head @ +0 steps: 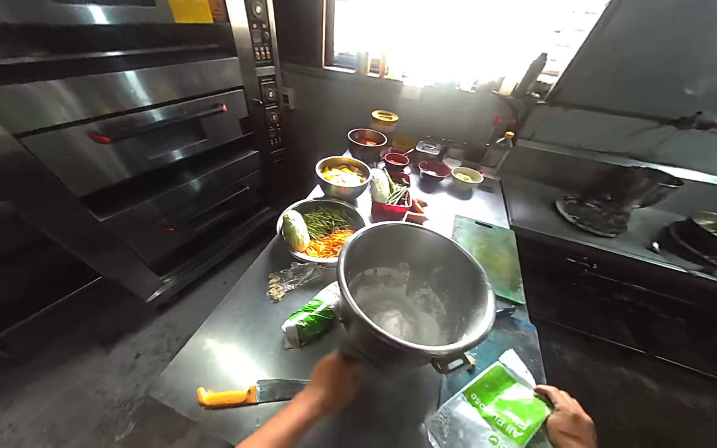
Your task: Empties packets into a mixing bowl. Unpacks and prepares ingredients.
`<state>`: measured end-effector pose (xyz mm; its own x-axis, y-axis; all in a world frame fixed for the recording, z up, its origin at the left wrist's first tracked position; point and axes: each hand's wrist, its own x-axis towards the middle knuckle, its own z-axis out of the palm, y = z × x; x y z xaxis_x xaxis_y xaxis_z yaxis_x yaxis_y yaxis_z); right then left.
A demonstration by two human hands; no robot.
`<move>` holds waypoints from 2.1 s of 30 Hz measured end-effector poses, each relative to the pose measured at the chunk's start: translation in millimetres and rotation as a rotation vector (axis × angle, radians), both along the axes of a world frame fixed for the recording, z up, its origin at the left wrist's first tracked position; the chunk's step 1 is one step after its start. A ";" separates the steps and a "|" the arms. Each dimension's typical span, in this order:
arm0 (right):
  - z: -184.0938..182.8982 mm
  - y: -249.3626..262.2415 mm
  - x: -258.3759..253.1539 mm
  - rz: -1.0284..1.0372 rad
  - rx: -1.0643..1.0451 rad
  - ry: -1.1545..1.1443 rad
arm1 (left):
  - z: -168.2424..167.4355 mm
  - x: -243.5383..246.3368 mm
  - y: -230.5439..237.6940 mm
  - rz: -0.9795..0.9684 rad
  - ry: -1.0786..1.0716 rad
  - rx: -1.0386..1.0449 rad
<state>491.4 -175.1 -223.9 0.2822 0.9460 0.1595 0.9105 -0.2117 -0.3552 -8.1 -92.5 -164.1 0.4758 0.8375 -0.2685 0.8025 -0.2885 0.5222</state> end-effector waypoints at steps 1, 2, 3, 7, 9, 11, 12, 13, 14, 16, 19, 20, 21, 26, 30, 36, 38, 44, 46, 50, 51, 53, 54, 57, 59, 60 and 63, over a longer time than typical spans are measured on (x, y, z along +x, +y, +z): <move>-9.7 3.9 1.0 0.021 -0.165 0.028 | -1.4 -17.7 23.3 0.144 0.042 0.092; -17.3 9.8 0.6 0.064 -0.304 0.026 | -3.4 -33.1 47.4 0.245 0.122 0.160; -21.6 16.8 -1.2 0.100 -0.425 -0.001 | -5.1 -45.5 69.9 0.323 0.196 0.171; 0.5 39.7 -25.0 0.020 -0.551 -0.087 | -28.3 -59.0 127.4 0.469 0.321 -0.040; 17.3 46.8 -39.5 -0.061 -0.497 -0.114 | -38.5 -52.5 140.4 0.469 0.339 -0.125; 42.6 47.8 -60.9 -0.106 -0.480 -0.110 | -44.3 -49.2 148.5 0.466 0.349 -0.171; 53.7 46.8 -70.1 -0.114 -0.453 -0.098 | -43.6 -48.8 151.1 0.469 0.338 -0.180; 61.1 44.1 -78.1 -0.106 -0.405 -0.088 | -40.2 -50.4 152.0 0.473 0.316 -0.175; 65.1 39.7 -86.1 -0.084 -0.347 -0.074 | -36.4 -54.9 152.3 0.477 0.295 -0.160; 68.2 27.5 -106.7 -0.004 -0.247 -0.020 | -38.1 -73.1 155.8 0.494 0.195 -0.139; 63.8 11.4 -146.2 0.093 -0.243 0.186 | -41.8 -111.3 156.8 0.489 -0.012 -0.124; 61.9 5.8 -163.9 0.098 -0.269 0.295 | -40.2 -124.4 151.9 0.490 -0.091 -0.119; 59.8 1.0 -185.5 0.093 -0.279 0.406 | -36.1 -137.4 145.3 0.490 -0.180 -0.114; 55.0 3.4 -312.6 0.185 -0.316 0.982 | -10.3 -183.4 69.4 0.419 -0.803 -0.211; 59.9 39.0 -401.3 0.141 -0.173 1.420 | -6.7 -185.3 3.5 0.377 -1.052 -0.374; 78.2 39.2 -434.9 -0.153 0.291 1.649 | -42.9 -147.2 -45.0 0.078 -1.033 -0.614; 83.8 17.0 -427.3 -0.230 0.423 1.521 | -55.5 -127.8 -47.3 -0.014 -1.023 -0.660; 90.0 -31.8 -408.9 -0.248 0.866 1.156 | -31.8 -69.1 -33.3 -0.246 -0.865 -0.716; 71.4 -41.1 -400.6 -0.310 0.885 1.078 | -19.2 -56.8 -30.0 -0.289 -1.006 -0.739; 39.0 -61.9 -393.1 -0.398 0.809 0.999 | -2.6 -42.7 -20.5 -0.318 -0.879 -0.393; 40.0 -65.6 -393.4 -0.405 0.800 0.994 | 1.1 -40.2 -19.1 -0.375 -0.813 -0.254; 42.3 -74.4 -395.7 -0.418 0.784 0.995 | 4.6 -37.3 -19.0 -0.526 -0.675 -0.012; 42.9 -77.7 -395.3 -0.422 0.777 0.997 | 8.4 -36.1 -18.0 -0.605 -0.601 0.074; 41.0 -84.3 -388.2 -0.402 0.765 1.020 | 21.7 -33.6 -10.4 -0.806 -0.429 0.140; 42.4 -88.6 -383.7 -0.380 0.716 1.019 | 24.9 -33.8 -5.9 -0.856 -0.384 0.149; 45.6 -90.7 -382.1 -0.365 0.662 0.977 | 26.0 -33.2 -3.9 -0.859 -0.367 0.153; 58.3 -96.2 -378.1 -0.299 0.448 0.671 | 34.0 -30.1 0.7 -0.853 -0.314 0.162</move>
